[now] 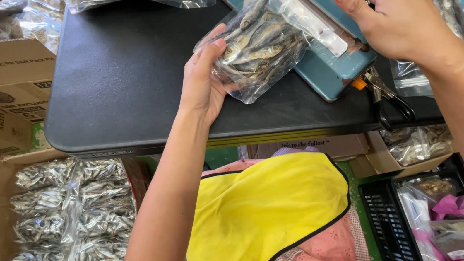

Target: The person places dried fish into plastic bags and uses a heat sealer to seal the bags before placing them near other packaged items.

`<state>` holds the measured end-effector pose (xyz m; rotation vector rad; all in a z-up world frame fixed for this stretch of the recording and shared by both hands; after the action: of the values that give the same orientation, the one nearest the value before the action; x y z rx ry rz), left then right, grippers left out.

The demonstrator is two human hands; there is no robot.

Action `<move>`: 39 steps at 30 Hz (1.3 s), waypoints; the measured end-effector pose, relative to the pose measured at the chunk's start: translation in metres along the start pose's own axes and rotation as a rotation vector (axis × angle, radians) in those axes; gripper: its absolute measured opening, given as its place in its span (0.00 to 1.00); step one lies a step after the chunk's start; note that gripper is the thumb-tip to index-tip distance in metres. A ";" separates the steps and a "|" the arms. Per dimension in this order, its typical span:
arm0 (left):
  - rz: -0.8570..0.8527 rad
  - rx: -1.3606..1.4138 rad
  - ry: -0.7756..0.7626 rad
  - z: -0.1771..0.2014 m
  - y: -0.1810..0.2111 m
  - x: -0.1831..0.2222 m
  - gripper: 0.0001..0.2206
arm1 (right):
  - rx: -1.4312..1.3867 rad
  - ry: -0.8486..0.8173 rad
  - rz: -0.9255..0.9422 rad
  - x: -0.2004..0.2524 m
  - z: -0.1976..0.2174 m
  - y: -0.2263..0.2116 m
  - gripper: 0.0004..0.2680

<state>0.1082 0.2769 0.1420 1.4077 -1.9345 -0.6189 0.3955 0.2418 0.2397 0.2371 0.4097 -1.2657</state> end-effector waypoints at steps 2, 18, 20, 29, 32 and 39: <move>0.000 0.001 0.000 0.000 0.000 0.001 0.30 | 0.012 0.000 0.004 0.001 -0.003 0.004 0.26; 0.003 -0.004 0.001 0.002 -0.003 0.000 0.30 | -0.129 0.082 -0.055 0.007 -0.004 -0.007 0.20; -0.008 0.000 -0.008 0.002 -0.002 0.001 0.30 | -0.179 0.157 -0.002 0.009 -0.006 -0.011 0.20; 0.010 -0.003 0.089 -0.001 0.002 0.007 0.27 | -0.228 0.305 -0.077 0.018 -0.025 0.001 0.10; 0.009 -0.003 0.085 0.000 0.001 0.006 0.28 | -0.243 0.330 -0.066 0.020 -0.028 0.003 0.10; 0.004 0.021 0.075 0.002 -0.001 0.003 0.27 | -0.281 0.351 -0.071 0.021 -0.030 0.003 0.09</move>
<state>0.1067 0.2735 0.1406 1.4199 -1.8887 -0.5380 0.3984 0.2362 0.2037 0.2062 0.8963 -1.2207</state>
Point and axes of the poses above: each hand's wrist, its own x-axis away from the middle knuckle, its own z-axis out of the back of the hand, y = z × x, the point moved 3 cm from there along -x, towards the middle knuckle, and after that the axes turned 7 degrees about y, right-handed, at the moved point
